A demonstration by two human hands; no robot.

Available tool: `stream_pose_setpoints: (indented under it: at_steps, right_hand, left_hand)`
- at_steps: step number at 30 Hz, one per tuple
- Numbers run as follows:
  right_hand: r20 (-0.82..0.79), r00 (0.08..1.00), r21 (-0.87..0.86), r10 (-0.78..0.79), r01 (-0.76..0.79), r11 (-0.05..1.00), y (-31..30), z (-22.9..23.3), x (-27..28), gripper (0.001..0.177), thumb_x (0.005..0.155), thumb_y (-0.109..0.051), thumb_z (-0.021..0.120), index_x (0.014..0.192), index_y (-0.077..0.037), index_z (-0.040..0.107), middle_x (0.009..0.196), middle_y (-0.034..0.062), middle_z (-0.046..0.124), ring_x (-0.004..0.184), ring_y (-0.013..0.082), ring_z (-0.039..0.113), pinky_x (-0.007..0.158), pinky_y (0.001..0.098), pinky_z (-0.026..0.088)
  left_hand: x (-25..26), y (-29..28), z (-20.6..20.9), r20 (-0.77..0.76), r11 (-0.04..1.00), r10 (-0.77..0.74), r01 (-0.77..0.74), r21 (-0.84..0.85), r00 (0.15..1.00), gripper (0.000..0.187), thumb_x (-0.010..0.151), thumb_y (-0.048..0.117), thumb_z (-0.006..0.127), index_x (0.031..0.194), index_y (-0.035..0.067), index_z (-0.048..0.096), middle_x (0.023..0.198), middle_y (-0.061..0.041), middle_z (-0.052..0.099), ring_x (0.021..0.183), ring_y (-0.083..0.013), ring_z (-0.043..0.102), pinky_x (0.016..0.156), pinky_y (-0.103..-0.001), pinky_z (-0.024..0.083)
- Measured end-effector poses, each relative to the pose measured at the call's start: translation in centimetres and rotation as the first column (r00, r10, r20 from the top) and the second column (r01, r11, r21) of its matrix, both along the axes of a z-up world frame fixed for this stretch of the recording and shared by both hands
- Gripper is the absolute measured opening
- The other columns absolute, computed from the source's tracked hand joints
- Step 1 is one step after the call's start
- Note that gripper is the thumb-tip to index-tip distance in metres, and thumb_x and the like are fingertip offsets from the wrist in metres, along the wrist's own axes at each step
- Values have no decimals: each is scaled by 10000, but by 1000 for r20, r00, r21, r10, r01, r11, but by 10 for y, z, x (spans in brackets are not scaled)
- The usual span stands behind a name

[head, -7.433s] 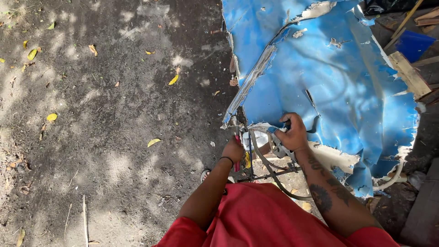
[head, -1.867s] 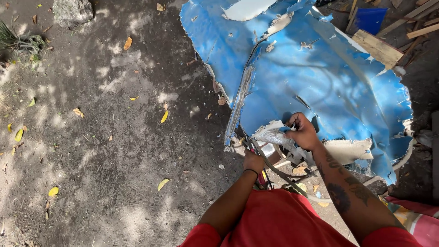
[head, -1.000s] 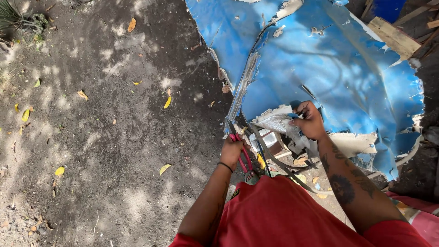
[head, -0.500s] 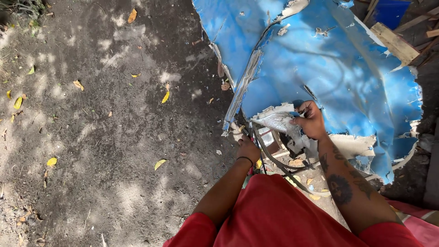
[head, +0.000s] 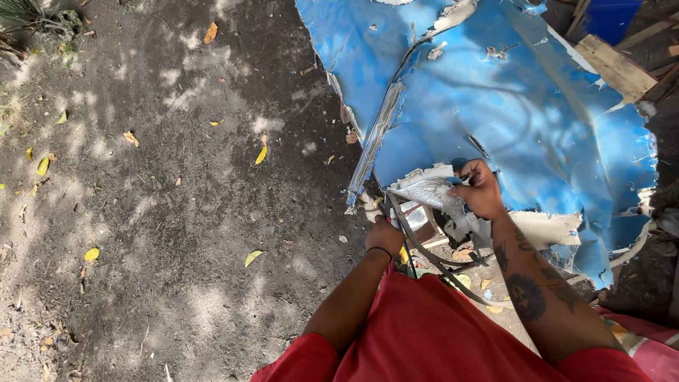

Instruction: Stripping old blue fabric and foam from a wooden furniture frame using scissors and hands.

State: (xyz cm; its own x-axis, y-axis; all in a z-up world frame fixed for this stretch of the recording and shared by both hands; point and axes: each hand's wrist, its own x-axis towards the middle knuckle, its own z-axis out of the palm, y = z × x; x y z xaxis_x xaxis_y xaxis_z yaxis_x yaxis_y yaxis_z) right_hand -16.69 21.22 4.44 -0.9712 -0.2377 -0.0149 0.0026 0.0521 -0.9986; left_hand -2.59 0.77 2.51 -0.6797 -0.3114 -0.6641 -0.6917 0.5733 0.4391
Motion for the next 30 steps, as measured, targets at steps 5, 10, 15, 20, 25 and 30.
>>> stream_pose_setpoints:
  at_steps: [5,10,15,20,25,30]
  right_hand:
    - [-4,1000,5,16,-16,1000,4,-2,-2,498,666,64,893,1015,-34,552,659,62,469,551,58,433,585,230,354]
    - [15,1000,44,0,-1,999,1,16,-3,461,682,97,850,997,-33,539,635,42,443,533,68,378,554,251,310]
    - [51,999,26,-7,5,1000,2,9,0,453,691,96,854,995,-30,543,650,42,409,503,96,350,540,283,300]
    - [44,999,9,7,-7,1000,4,-7,1,522,631,83,887,1023,-40,567,768,78,567,610,53,388,602,259,308]
    - [50,999,15,11,-12,1000,1,0,-1,498,642,94,869,1016,-34,565,738,68,521,572,79,388,582,265,302]
    - [39,999,4,5,-5,1000,5,-10,-1,517,619,112,865,1014,-36,565,745,53,525,577,71,367,591,277,288]
  left_hand:
    - [4,-13,6,-45,991,70,-64,120,996,378,839,186,484,1142,-13,592,1054,-222,706,1086,-436,691,921,-507,570]
    - [13,-9,-20,31,597,549,-418,684,835,345,624,51,564,963,5,609,698,-127,622,633,-292,676,476,-344,493]
    - [36,-21,16,81,438,597,-409,801,798,311,602,9,523,911,42,537,678,-73,544,585,-245,616,425,-255,391]
    - [48,-40,-19,143,497,537,-450,742,831,404,643,-65,546,1039,-45,624,835,-221,671,715,-374,715,623,-489,655]
    - [22,-21,-2,332,98,465,-421,902,820,402,704,-32,546,1097,-9,628,993,-182,732,902,-298,747,777,-411,655]
    - [-1,-13,-27,399,-128,454,-385,914,797,429,693,15,525,1103,48,649,1048,-174,744,935,-293,756,779,-368,665]
